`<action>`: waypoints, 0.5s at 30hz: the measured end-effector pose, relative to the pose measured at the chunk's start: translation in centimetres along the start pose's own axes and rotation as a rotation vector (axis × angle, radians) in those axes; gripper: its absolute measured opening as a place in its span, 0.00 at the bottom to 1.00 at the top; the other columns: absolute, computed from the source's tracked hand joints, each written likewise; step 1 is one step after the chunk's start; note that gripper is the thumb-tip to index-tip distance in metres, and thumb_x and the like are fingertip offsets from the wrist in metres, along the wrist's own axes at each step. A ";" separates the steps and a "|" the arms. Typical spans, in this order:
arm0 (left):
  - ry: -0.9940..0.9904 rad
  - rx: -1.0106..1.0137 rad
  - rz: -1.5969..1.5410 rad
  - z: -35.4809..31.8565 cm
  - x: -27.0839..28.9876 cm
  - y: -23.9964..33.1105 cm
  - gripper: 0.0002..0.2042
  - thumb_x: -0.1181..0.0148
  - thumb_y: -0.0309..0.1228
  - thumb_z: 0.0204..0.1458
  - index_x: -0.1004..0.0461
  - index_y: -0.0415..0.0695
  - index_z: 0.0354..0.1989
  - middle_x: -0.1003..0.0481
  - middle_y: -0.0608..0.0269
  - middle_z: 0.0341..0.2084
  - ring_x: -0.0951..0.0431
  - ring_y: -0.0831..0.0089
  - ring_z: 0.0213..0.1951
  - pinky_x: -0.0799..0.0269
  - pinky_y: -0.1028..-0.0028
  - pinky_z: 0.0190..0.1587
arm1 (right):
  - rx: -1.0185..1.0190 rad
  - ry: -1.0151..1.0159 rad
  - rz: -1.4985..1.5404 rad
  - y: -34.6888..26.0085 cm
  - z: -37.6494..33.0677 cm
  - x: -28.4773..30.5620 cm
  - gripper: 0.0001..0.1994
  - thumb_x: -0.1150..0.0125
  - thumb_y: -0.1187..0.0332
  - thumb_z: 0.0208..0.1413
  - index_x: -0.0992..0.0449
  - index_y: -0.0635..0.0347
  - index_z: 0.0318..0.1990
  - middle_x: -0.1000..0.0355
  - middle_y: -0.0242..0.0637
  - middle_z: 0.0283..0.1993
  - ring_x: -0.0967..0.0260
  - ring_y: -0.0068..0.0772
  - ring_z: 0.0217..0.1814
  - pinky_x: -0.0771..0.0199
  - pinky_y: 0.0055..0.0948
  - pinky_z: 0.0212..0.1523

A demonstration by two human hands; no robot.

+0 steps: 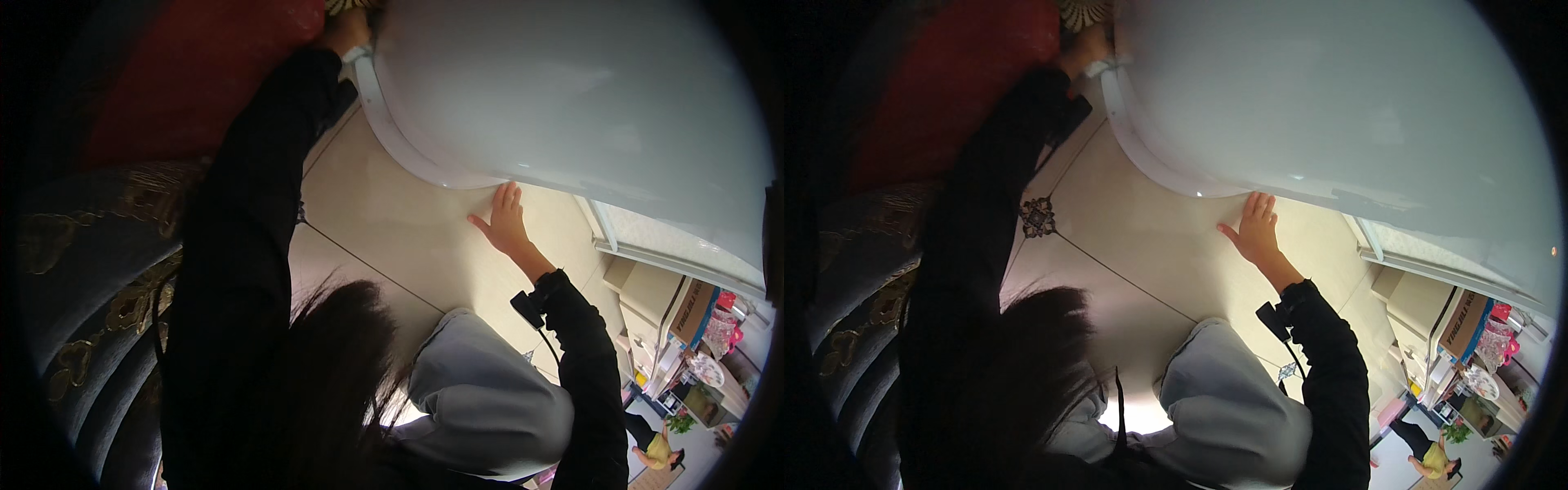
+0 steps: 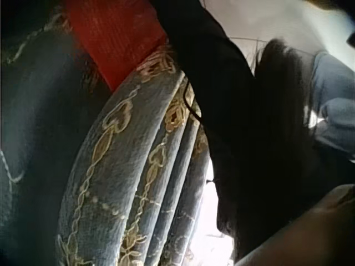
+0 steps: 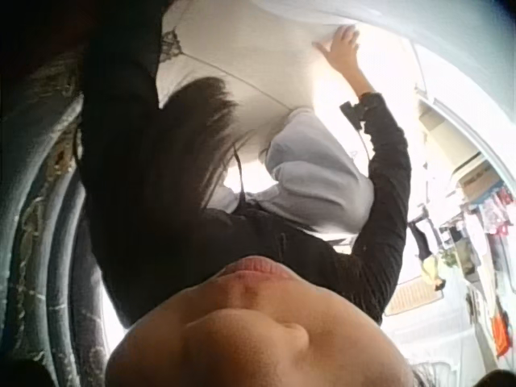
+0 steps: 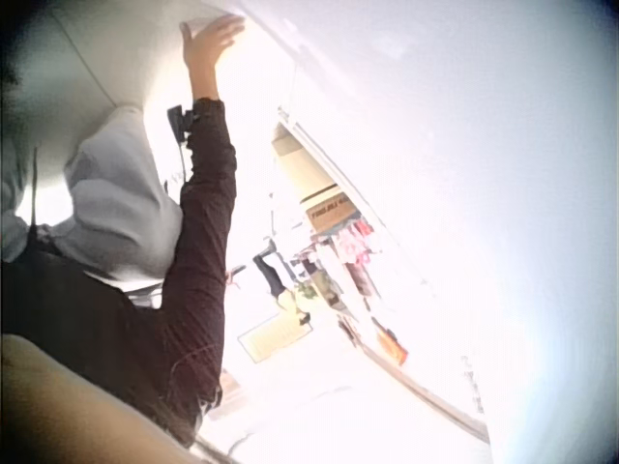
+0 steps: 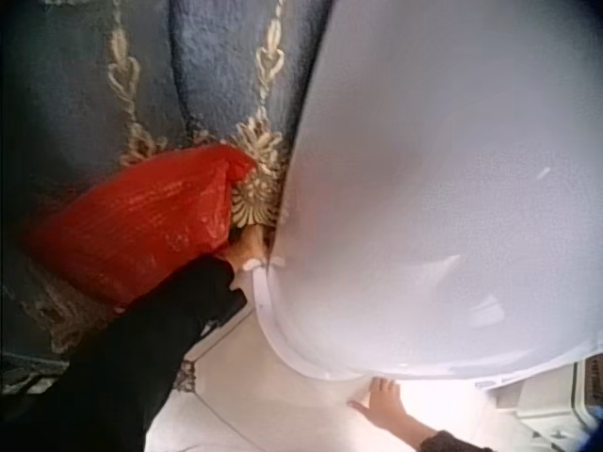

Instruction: The person wipes the top of a television with a cloth, then moves to clean the front and sides of a wall-mounted air conditioner. They continue wiping the unit's lower section while crouching.

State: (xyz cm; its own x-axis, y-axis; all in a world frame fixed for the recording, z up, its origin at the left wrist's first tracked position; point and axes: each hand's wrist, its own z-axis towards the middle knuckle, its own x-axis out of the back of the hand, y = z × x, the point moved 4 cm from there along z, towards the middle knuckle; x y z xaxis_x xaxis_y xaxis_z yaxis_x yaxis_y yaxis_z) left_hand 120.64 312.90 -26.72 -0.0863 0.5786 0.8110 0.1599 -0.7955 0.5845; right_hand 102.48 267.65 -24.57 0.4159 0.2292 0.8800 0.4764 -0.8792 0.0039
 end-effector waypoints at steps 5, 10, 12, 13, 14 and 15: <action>0.158 -0.005 0.017 -7.8 0.6 1.7 0.18 0.48 0.22 0.49 0.26 0.46 0.50 0.24 0.43 0.34 0.22 0.51 0.35 0.26 0.61 0.41 | 0.065 -0.012 0.019 0.1 0.5 0.2 0.53 0.43 0.40 0.50 0.58 0.85 0.62 0.64 0.76 0.66 0.68 0.73 0.70 0.57 0.52 0.67; 0.037 -0.056 0.159 -16.3 -0.8 5.0 0.20 0.46 0.22 0.47 0.27 0.50 0.51 0.23 0.48 0.31 0.21 0.55 0.32 0.25 0.61 0.35 | 0.079 -0.009 0.064 0.3 0.7 0.2 0.51 0.42 0.42 0.50 0.57 0.86 0.62 0.63 0.76 0.66 0.70 0.71 0.71 0.58 0.49 0.68; 0.030 -0.104 0.340 -19.4 -2.5 7.1 0.17 0.46 0.25 0.49 0.26 0.51 0.48 0.23 0.55 0.32 0.22 0.58 0.34 0.25 0.62 0.33 | 0.070 -0.026 0.080 0.4 0.7 0.2 0.51 0.42 0.43 0.50 0.57 0.86 0.62 0.64 0.76 0.66 0.71 0.71 0.71 0.58 0.48 0.69; 0.036 -0.143 0.413 -20.9 -3.6 8.4 0.14 0.48 0.26 0.50 0.26 0.50 0.46 0.23 0.58 0.32 0.22 0.59 0.35 0.25 0.63 0.34 | 0.063 -0.037 0.082 0.4 0.8 0.2 0.51 0.42 0.43 0.51 0.57 0.86 0.62 0.64 0.76 0.66 0.71 0.71 0.71 0.58 0.48 0.69; 0.049 -0.183 0.483 -22.4 -4.5 9.7 0.12 0.50 0.28 0.52 0.26 0.48 0.44 0.24 0.60 0.33 0.23 0.60 0.35 0.25 0.63 0.34 | 0.050 -0.042 0.081 0.5 0.8 0.2 0.51 0.42 0.44 0.51 0.57 0.86 0.62 0.64 0.76 0.66 0.71 0.70 0.71 0.58 0.47 0.69; -0.001 -0.270 0.448 -24.1 -5.6 10.8 0.11 0.51 0.29 0.52 0.26 0.47 0.42 0.24 0.60 0.33 0.24 0.61 0.37 0.25 0.63 0.35 | 0.056 -0.053 0.093 0.6 0.9 0.2 0.51 0.42 0.44 0.51 0.57 0.86 0.62 0.64 0.76 0.66 0.71 0.70 0.71 0.58 0.47 0.69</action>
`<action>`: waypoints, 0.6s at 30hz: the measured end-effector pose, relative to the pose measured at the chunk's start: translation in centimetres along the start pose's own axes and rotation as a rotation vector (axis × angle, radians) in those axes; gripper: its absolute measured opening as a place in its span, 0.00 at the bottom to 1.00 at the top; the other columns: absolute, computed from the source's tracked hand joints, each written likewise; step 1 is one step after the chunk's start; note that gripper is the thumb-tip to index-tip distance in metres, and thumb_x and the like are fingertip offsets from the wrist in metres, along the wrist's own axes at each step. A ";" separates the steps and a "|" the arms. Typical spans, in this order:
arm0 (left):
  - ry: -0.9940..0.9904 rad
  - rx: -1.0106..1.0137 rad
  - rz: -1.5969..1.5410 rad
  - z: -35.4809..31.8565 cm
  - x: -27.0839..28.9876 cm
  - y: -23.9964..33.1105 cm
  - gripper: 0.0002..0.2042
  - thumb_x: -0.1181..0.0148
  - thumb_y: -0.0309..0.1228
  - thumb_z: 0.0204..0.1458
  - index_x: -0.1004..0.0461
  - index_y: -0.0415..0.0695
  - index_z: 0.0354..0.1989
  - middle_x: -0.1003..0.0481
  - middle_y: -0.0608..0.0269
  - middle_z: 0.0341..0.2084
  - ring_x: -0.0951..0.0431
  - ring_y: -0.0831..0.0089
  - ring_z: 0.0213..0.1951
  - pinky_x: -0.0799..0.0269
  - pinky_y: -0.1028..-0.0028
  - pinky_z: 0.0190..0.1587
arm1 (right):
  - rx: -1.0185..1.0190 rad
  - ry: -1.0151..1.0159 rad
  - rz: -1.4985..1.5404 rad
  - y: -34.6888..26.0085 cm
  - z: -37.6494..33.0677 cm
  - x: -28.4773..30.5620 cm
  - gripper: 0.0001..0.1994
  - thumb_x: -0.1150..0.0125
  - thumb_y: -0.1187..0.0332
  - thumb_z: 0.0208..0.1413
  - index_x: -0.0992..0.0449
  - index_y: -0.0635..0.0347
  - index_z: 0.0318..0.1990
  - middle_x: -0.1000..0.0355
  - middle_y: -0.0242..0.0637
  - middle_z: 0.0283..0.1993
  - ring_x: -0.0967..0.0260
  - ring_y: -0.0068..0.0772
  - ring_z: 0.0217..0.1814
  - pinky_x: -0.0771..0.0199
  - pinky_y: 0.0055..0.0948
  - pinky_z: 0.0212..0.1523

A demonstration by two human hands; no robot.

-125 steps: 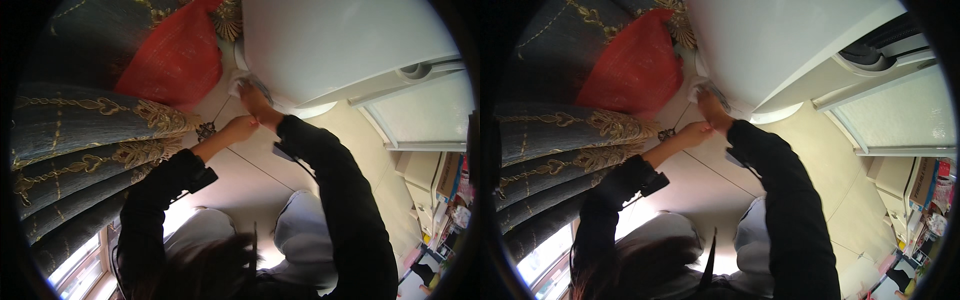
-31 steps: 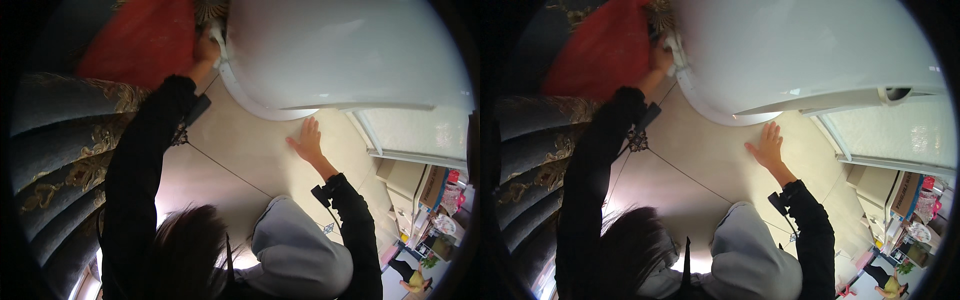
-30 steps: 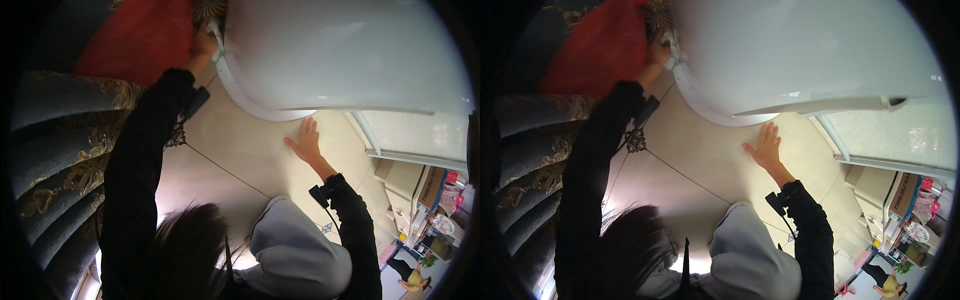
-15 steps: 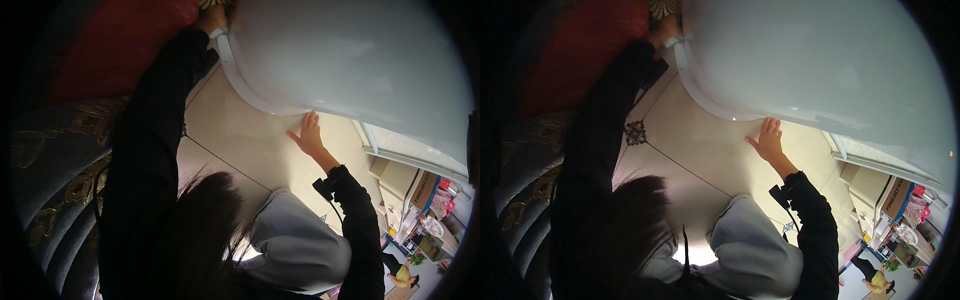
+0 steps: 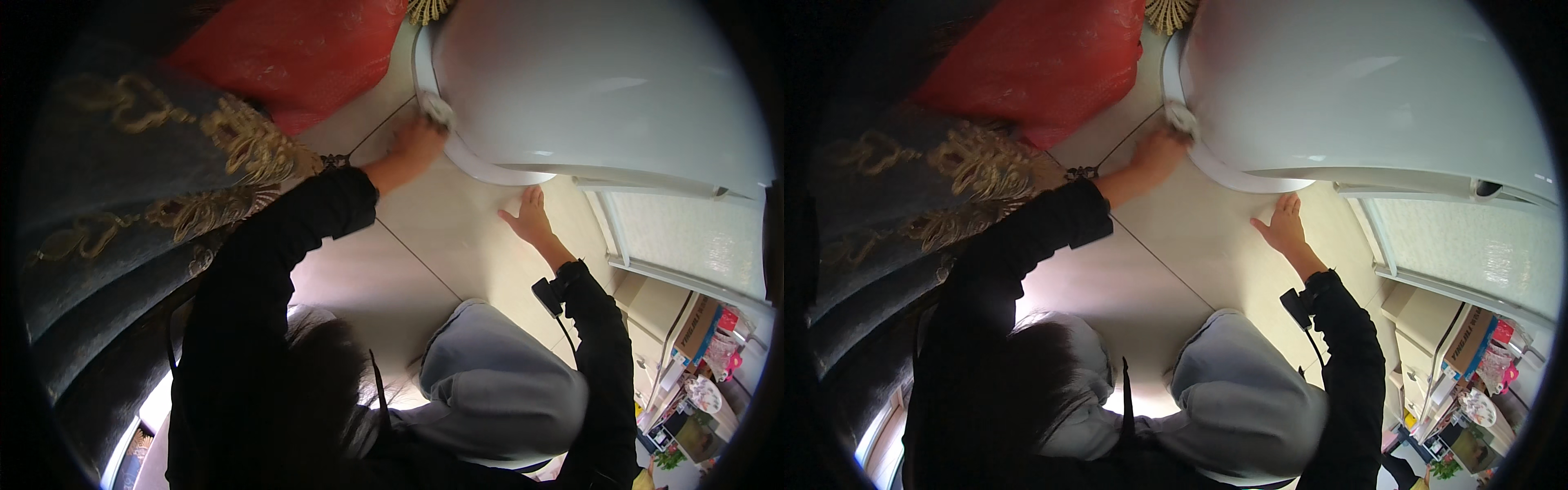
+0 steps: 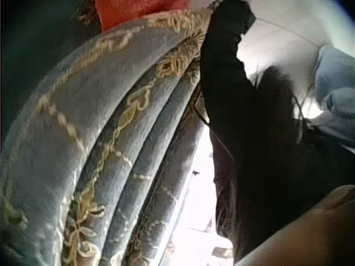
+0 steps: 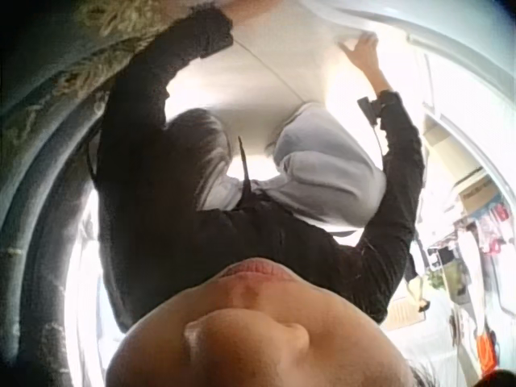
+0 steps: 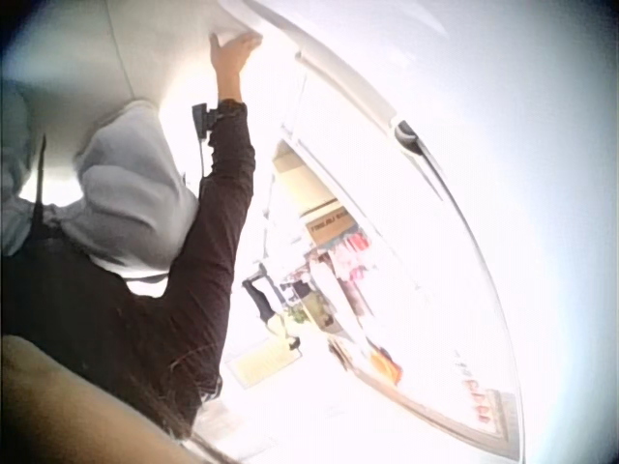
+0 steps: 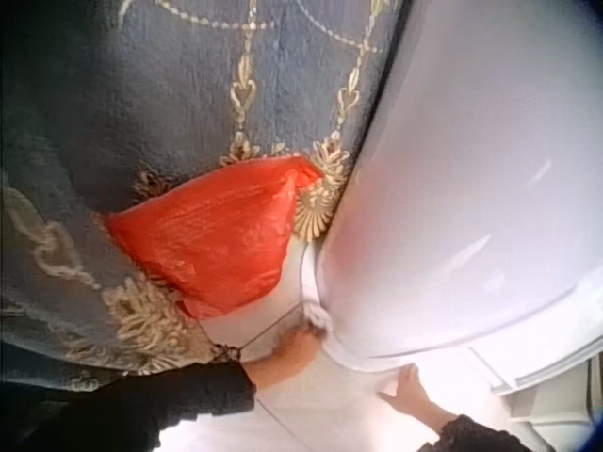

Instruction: The person wipes the top of a television with a cloth, then moves to clean the front and sides of a wall-mounted air conditioner. They continue wiping the unit's lower section while crouching.

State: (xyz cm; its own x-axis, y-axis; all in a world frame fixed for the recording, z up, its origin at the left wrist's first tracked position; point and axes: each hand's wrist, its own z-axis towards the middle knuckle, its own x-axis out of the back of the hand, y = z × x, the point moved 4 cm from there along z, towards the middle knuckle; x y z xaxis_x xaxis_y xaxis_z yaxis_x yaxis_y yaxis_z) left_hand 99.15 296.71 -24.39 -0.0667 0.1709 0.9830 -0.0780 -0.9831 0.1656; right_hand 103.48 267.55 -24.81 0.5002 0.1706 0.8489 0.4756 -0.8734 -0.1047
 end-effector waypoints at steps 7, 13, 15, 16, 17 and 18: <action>-0.185 -0.406 -0.346 -5.5 -0.3 10.3 0.12 0.47 0.33 0.49 0.29 0.44 0.41 0.27 0.56 0.40 0.27 0.57 0.43 0.29 0.59 0.45 | -0.007 -0.027 -0.066 1.4 0.3 -0.5 0.50 0.43 0.44 0.52 0.60 0.81 0.64 0.66 0.71 0.68 0.69 0.65 0.73 0.57 0.45 0.69; -0.068 -0.023 -0.576 -1.4 2.7 0.5 0.15 0.45 0.37 0.50 0.30 0.43 0.44 0.28 0.52 0.41 0.29 0.53 0.46 0.32 0.58 0.47 | -0.022 -0.021 -0.069 1.4 0.4 -0.6 0.49 0.44 0.45 0.53 0.62 0.80 0.65 0.65 0.70 0.69 0.70 0.65 0.73 0.56 0.45 0.69; -0.022 0.240 -0.749 0.3 2.1 -3.7 0.20 0.41 0.34 0.47 0.33 0.43 0.49 0.32 0.47 0.46 0.30 0.50 0.48 0.33 0.58 0.50 | -0.023 -0.039 -0.065 1.1 0.5 -0.5 0.49 0.44 0.45 0.53 0.62 0.80 0.64 0.65 0.70 0.68 0.70 0.66 0.73 0.55 0.45 0.69; -0.021 0.318 -0.782 1.2 1.4 -5.3 0.23 0.39 0.33 0.46 0.35 0.44 0.52 0.35 0.46 0.49 0.32 0.49 0.50 0.34 0.58 0.52 | -0.028 -0.052 -0.064 1.1 0.5 -0.4 0.49 0.45 0.45 0.54 0.62 0.80 0.64 0.65 0.70 0.68 0.71 0.66 0.73 0.55 0.45 0.69; -0.031 0.410 -0.821 1.7 0.4 -6.7 0.25 0.38 0.32 0.45 0.36 0.45 0.54 0.37 0.44 0.51 0.34 0.48 0.52 0.35 0.58 0.53 | -0.034 -0.064 -0.064 1.0 0.5 -0.4 0.49 0.45 0.45 0.54 0.62 0.80 0.64 0.65 0.70 0.68 0.71 0.66 0.73 0.55 0.45 0.69; 0.015 0.339 -0.760 2.3 -0.2 -7.3 0.26 0.37 0.32 0.45 0.37 0.46 0.55 0.38 0.45 0.52 0.35 0.48 0.53 0.36 0.59 0.54 | -0.030 -0.064 -0.080 1.0 0.5 -0.3 0.49 0.45 0.44 0.53 0.61 0.81 0.64 0.65 0.71 0.68 0.70 0.66 0.73 0.53 0.45 0.68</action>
State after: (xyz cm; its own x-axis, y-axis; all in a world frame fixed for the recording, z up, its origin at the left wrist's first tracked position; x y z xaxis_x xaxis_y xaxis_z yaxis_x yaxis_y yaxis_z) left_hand 102.03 303.67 -25.56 -0.1305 0.7945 0.5930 0.1966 -0.5655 0.8010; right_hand 104.16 266.86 -25.43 0.5070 0.2685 0.8191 0.4946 -0.8689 -0.0213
